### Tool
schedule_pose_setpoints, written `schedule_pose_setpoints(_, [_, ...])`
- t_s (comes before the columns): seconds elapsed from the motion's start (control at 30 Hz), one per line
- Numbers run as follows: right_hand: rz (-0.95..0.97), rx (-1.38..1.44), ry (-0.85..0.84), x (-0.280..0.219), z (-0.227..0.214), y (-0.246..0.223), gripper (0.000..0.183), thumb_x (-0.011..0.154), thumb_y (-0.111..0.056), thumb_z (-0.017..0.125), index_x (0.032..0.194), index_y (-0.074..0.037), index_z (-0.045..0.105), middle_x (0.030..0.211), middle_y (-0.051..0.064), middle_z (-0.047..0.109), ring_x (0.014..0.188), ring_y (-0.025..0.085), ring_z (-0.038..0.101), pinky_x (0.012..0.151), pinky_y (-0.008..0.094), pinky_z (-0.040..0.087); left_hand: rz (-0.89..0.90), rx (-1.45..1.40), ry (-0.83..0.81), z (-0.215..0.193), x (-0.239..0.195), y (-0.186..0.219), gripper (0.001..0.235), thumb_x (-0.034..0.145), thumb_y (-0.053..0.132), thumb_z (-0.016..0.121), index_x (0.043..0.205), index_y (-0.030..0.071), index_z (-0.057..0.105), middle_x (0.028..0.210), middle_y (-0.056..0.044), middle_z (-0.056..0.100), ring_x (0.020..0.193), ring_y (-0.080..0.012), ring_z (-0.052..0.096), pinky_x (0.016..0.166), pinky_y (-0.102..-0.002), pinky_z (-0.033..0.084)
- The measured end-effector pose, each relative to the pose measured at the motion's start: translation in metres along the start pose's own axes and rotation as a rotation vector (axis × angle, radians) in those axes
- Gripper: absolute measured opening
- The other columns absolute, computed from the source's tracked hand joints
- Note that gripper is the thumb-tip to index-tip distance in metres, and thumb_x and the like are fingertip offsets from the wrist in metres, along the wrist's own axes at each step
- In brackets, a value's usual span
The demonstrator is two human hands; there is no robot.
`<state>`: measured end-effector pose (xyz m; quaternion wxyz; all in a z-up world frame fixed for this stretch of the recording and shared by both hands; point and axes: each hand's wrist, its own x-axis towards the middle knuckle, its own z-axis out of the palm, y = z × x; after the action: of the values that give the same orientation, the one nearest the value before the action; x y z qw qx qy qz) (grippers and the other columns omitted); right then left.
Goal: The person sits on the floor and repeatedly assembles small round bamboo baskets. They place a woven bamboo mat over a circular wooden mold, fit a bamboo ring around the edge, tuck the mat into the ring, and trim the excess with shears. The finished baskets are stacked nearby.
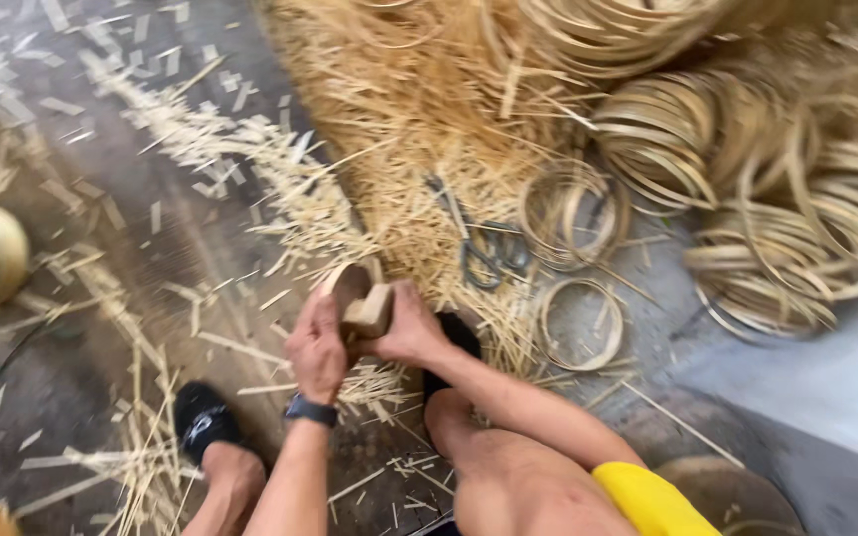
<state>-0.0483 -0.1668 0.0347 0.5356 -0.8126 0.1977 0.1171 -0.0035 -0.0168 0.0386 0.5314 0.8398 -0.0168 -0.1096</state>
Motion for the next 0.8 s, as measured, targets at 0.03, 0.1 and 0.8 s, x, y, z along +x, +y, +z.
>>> schedule_pose_setpoints(0.03, [-0.032, 0.086, 0.108, -0.001, 0.000, -0.005, 0.098, 0.051, -0.037, 0.098, 0.126, -0.001, 0.047, 0.110, 0.017, 0.063, 0.096, 0.028, 0.067, 0.080, 0.040, 0.057, -0.015, 0.037, 0.017, -0.001, -0.001, 0.003, 0.049, 0.104, 0.045, 0.055, 0.132, 0.007, 0.067, 0.117, -0.018, 0.075, 0.106, -0.0281, 0.072, 0.090, -0.036, 0.055])
schedule_pose_setpoints(0.1, [0.064, 0.124, 0.072, 0.003, -0.005, -0.013, 0.085, 0.053, -0.036, 0.094, 0.117, -0.002, 0.050, 0.103, 0.016, 0.068, 0.093, 0.025, 0.071, 0.079, 0.039, 0.059, -0.039, 0.099, 0.035, 0.000, 0.003, 0.014, 0.049, 0.102, 0.047, 0.053, 0.129, 0.010, 0.069, 0.111, -0.021, 0.075, 0.101, -0.0297, 0.074, 0.085, -0.038, 0.055])
schedule_pose_setpoints(0.8, [0.054, 0.399, -0.011, -0.012, -0.004, 0.023, 0.074, 0.060, -0.031, 0.084, 0.121, -0.003, 0.054, 0.104, 0.012, 0.065, 0.091, 0.024, 0.069, 0.080, 0.039, 0.062, -0.127, 0.167, 0.088, -0.098, 0.042, -0.132, 0.050, 0.104, 0.049, 0.053, 0.099, 0.004, 0.076, 0.077, -0.012, 0.071, 0.067, -0.0196, 0.065, 0.062, -0.039, 0.053])
